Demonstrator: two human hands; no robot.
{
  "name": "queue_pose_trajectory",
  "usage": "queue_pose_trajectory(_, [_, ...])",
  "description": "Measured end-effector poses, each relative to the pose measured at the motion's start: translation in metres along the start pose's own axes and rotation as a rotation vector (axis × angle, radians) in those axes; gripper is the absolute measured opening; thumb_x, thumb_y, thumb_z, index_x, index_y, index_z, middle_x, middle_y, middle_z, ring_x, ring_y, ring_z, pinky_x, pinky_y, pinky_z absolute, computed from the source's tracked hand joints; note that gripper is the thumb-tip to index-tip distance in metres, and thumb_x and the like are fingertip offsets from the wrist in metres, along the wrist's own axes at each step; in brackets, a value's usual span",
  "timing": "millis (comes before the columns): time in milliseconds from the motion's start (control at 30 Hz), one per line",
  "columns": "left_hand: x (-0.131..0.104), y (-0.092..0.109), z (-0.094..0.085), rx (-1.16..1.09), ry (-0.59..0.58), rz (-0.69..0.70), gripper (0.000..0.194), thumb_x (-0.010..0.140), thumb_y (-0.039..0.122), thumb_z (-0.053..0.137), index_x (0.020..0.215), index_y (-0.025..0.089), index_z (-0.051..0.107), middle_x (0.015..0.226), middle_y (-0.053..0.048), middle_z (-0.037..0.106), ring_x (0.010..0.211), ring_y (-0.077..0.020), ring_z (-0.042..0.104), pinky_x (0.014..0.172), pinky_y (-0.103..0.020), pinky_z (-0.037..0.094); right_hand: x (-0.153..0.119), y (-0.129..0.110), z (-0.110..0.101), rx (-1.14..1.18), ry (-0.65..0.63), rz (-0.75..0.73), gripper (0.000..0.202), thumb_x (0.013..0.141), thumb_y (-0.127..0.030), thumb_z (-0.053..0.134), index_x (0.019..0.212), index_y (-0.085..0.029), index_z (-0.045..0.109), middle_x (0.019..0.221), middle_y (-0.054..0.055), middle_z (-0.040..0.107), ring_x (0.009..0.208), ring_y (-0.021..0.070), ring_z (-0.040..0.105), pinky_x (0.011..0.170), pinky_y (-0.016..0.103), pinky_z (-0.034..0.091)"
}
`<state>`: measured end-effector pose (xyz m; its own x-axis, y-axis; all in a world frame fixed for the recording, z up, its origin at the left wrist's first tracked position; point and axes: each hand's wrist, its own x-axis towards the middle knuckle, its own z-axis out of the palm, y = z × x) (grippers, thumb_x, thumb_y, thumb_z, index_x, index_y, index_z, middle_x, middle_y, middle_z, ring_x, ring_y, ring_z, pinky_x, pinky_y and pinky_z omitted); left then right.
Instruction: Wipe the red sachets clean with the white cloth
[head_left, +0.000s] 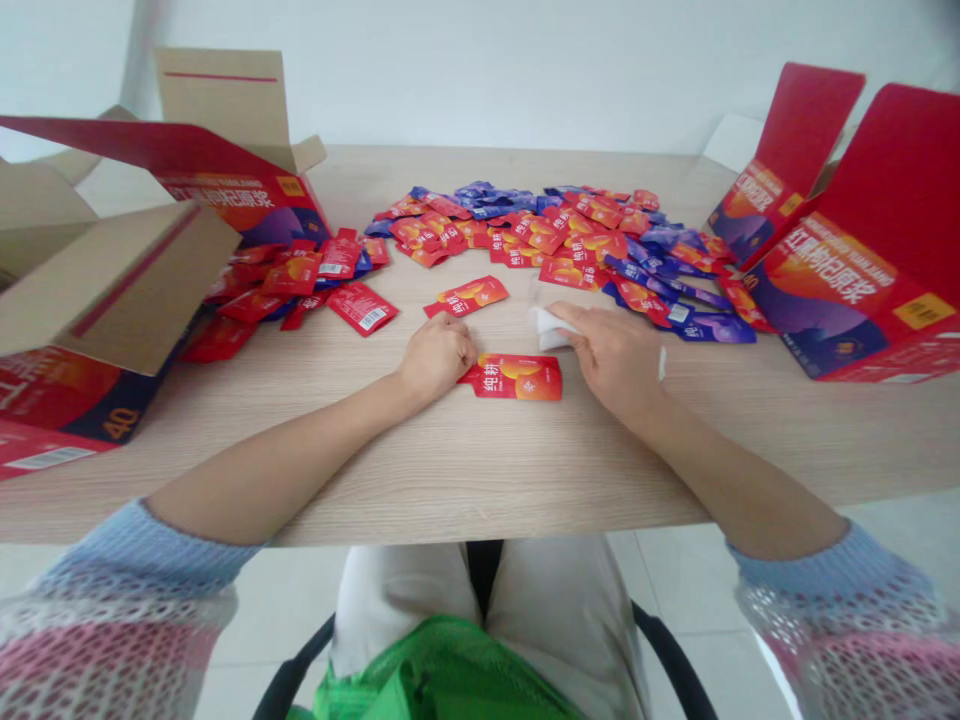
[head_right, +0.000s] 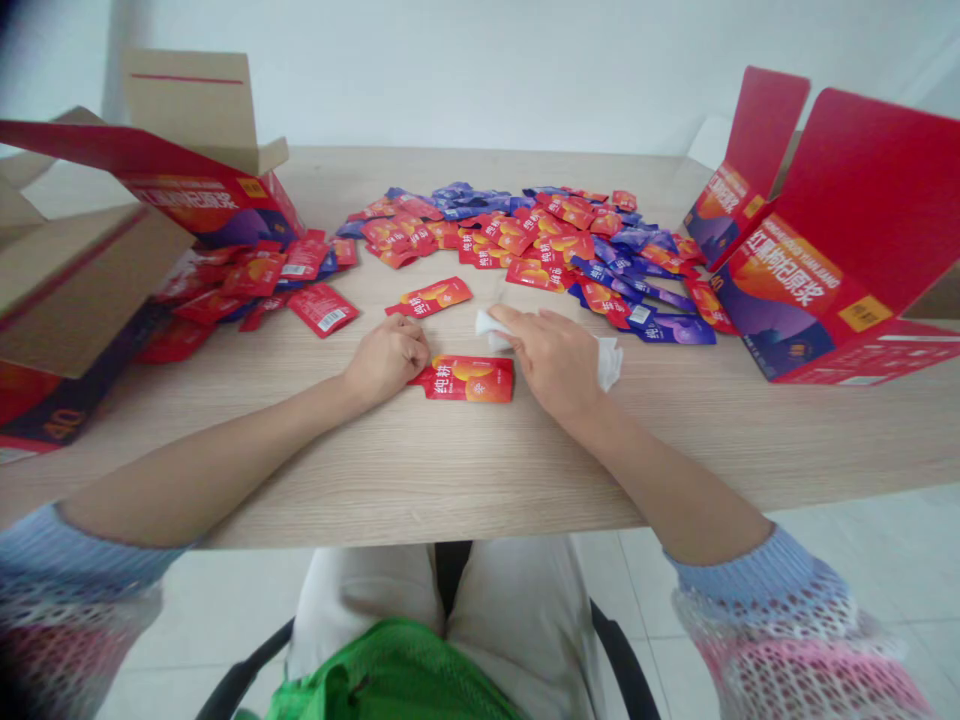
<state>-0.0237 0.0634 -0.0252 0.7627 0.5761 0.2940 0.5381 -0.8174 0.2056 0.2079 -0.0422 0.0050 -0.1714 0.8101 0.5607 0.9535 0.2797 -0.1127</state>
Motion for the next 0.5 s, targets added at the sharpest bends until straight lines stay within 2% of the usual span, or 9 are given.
queue_pose_trajectory(133, [0.006,0.004,0.005,0.021,0.028,-0.060,0.027,0.074,0.004,0.048,0.051,0.017,0.055,0.063,-0.004,0.058,0.071,-0.0188,0.048,0.070,-0.033,0.038,-0.002,-0.028,0.027,0.047,-0.251,-0.191,0.038,0.099,-0.020,0.041,0.134,-0.017,0.057,0.135,0.009,0.061,0.126,0.0204,0.055,0.107,0.035,0.042])
queue_pose_trajectory(200, [0.008,0.006,0.006,0.017,0.021,-0.080,0.030,0.077,0.004,0.047,0.051,0.018,0.052,0.063,-0.004,0.057,0.069,-0.0184,0.047,0.071,-0.034,0.038,-0.003,-0.037,0.035,0.067,-0.327,-0.257,0.039,0.099,-0.021,0.043,0.136,-0.014,0.055,0.140,0.010,0.056,0.132,0.0199,0.049,0.111,0.035,0.038])
queue_pose_trajectory(333, [0.012,0.006,0.008,0.084,-0.001,-0.108,0.032,0.080,0.006,0.047,0.050,0.019,0.046,0.062,-0.005,0.055,0.066,-0.0178,0.044,0.067,-0.033,0.037,-0.005,-0.043,0.033,0.095,-0.355,-0.302,0.044,0.098,-0.035,0.047,0.134,-0.012,0.057,0.143,0.014,0.051,0.137,0.0239,0.043,0.113,0.042,0.036])
queue_pose_trajectory(433, [0.014,0.004,0.011,0.101,-0.045,-0.151,0.033,0.081,0.005,0.046,0.051,0.019,0.044,0.060,-0.004,0.053,0.064,-0.0173,0.042,0.064,-0.032,0.036,-0.004,-0.043,0.027,0.163,-0.391,-0.427,0.041,0.098,-0.036,0.047,0.130,-0.013,0.060,0.140,0.012,0.054,0.137,0.0237,0.042,0.113,0.042,0.036])
queue_pose_trajectory(500, [0.014,0.003,0.012,0.050,-0.042,-0.138,0.034,0.080,0.005,0.047,0.050,0.019,0.044,0.058,-0.003,0.050,0.061,-0.0166,0.040,0.064,-0.032,0.036,-0.002,-0.040,0.024,0.230,-0.425,-0.519,0.038,0.098,-0.034,0.048,0.128,-0.014,0.062,0.136,0.010,0.058,0.134,0.0222,0.047,0.113,0.042,0.036])
